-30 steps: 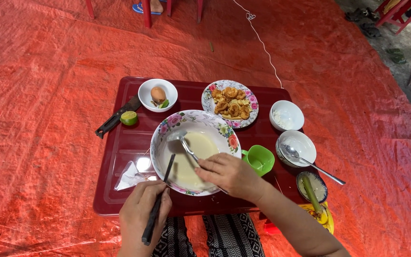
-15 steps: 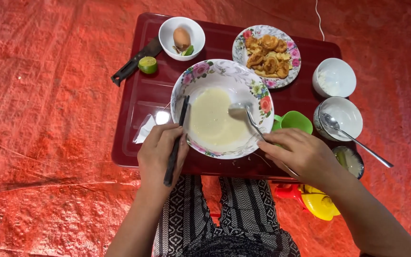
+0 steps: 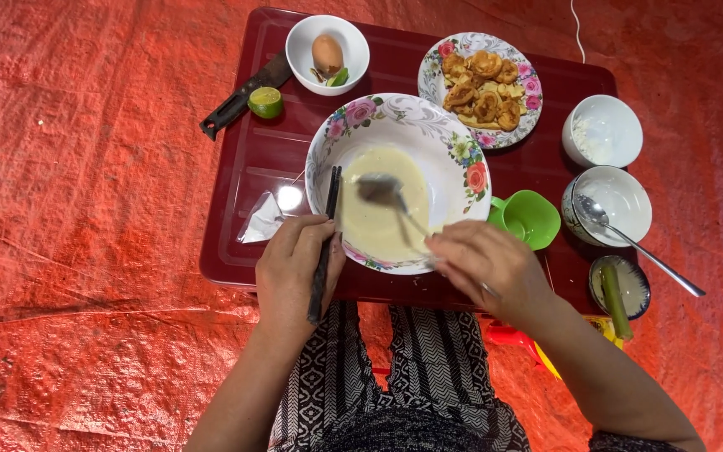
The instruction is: The person stirs a pale yellow batter in a floral-patterned bowl using a metal spoon held in the right hand. The left hand holds chopsticks resting on the bowl's rim. The person continues stirring the batter in a circular motion throughout the clip.
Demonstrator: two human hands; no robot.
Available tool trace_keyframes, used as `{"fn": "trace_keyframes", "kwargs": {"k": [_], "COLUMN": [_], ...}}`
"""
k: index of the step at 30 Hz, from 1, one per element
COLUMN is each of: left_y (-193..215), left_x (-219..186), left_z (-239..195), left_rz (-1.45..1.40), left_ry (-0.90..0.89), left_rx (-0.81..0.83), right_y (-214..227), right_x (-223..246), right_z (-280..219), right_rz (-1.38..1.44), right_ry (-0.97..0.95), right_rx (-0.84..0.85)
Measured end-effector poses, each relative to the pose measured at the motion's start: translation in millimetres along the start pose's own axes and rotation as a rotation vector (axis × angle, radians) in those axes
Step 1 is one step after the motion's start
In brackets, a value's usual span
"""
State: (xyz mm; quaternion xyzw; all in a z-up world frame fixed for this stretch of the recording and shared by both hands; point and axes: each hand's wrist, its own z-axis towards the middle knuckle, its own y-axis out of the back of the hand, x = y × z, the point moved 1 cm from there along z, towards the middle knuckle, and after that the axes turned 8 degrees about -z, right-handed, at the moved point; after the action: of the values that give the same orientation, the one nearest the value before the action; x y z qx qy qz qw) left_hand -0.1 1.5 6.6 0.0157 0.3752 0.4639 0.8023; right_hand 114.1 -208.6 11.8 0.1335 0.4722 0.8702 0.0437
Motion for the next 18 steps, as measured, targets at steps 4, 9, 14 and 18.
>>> {"fn": "trace_keyframes", "kwargs": {"k": [4, 9, 14, 18], "left_y": [1, 6, 14, 22], "left_x": [-1, -10, -13, -24], "left_z": [-4, -1, -4, 0], "left_rz": [0.001, -0.022, -0.065, -0.196], "left_ry": [-0.006, -0.023, 0.030, 0.112], "left_rx": [-0.024, -0.082, -0.127, -0.007], "right_y": [-4, -21, 7, 45], "right_x": [-14, -10, 13, 14], "right_z": [12, 24, 22, 13], "right_rz": [-0.221, -0.039, 0.138, 0.184], "right_ry": [0.027, 0.003, -0.023, 0.033], "right_rx": [-0.048, -0.045, 0.007, 0.163]}}
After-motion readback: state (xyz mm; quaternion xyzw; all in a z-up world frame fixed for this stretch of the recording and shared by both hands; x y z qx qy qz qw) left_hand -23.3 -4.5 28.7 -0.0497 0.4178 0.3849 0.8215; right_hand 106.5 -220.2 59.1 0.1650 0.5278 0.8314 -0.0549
